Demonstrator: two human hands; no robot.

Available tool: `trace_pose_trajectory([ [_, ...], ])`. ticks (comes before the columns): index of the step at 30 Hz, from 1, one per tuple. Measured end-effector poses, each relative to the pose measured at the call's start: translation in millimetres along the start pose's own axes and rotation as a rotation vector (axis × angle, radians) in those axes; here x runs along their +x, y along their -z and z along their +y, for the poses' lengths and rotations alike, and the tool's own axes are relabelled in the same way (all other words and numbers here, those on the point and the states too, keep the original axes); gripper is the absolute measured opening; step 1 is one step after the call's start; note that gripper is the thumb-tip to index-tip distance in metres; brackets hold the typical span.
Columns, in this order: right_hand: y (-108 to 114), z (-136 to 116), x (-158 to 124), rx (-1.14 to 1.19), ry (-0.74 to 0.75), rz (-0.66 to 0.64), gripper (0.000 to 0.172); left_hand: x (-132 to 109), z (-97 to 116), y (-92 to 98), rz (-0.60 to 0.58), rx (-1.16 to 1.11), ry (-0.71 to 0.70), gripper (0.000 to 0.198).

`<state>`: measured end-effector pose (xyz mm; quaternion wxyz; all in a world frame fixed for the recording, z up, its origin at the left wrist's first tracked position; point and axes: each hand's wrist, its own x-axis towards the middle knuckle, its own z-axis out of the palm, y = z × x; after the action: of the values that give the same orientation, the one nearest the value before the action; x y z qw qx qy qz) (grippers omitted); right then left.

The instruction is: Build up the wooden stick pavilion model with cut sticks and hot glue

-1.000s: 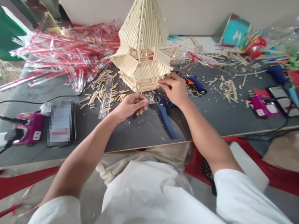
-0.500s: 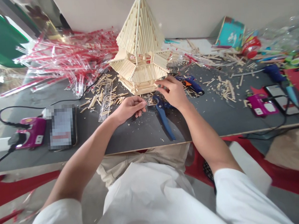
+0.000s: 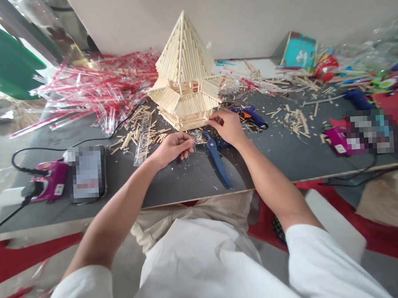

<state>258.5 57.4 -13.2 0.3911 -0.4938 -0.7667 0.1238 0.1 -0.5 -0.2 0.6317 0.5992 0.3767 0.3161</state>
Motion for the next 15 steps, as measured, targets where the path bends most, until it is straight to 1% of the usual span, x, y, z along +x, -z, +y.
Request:
trace_pose_trajectory([
  [3, 1, 0, -1, 0.010, 0.008, -0.005, 0.016, -3, 0, -6.5, -0.009, 0.147, 0.013, 0.030],
  [5, 4, -3, -1, 0.019, -0.002, -0.011, 0.017, -7, 3, -10.9, -0.032, 0.217, -0.003, 0.028],
  [7, 8, -6, -2, 0.020, -0.005, -0.013, 0.018, -11, 10, -12.2, -0.024, 0.218, -0.053, 0.027],
  [8, 9, -8, -2, 0.016, -0.003, -0.013, 0.019, -13, 15, -10.8, 0.005, 0.204, -0.083, 0.027],
  [9, 11, -8, -2, 0.010, 0.000, -0.016, 0.020, -15, 20, -7.8, 0.054, 0.196, -0.116, 0.027],
  [11, 13, -8, -1, -0.010, 0.007, -0.031, 0.020, -17, 28, 2.9, 0.199, 0.246, -0.168, 0.025],
  [13, 14, -6, -1, -0.021, 0.006, -0.055, 0.019, -18, 32, 17.6, 0.371, 0.387, -0.187, 0.021],
  [15, 15, -3, -1, -0.011, -0.009, -0.069, 0.022, -16, 30, 31.7, 0.524, 0.568, -0.187, 0.017],
])
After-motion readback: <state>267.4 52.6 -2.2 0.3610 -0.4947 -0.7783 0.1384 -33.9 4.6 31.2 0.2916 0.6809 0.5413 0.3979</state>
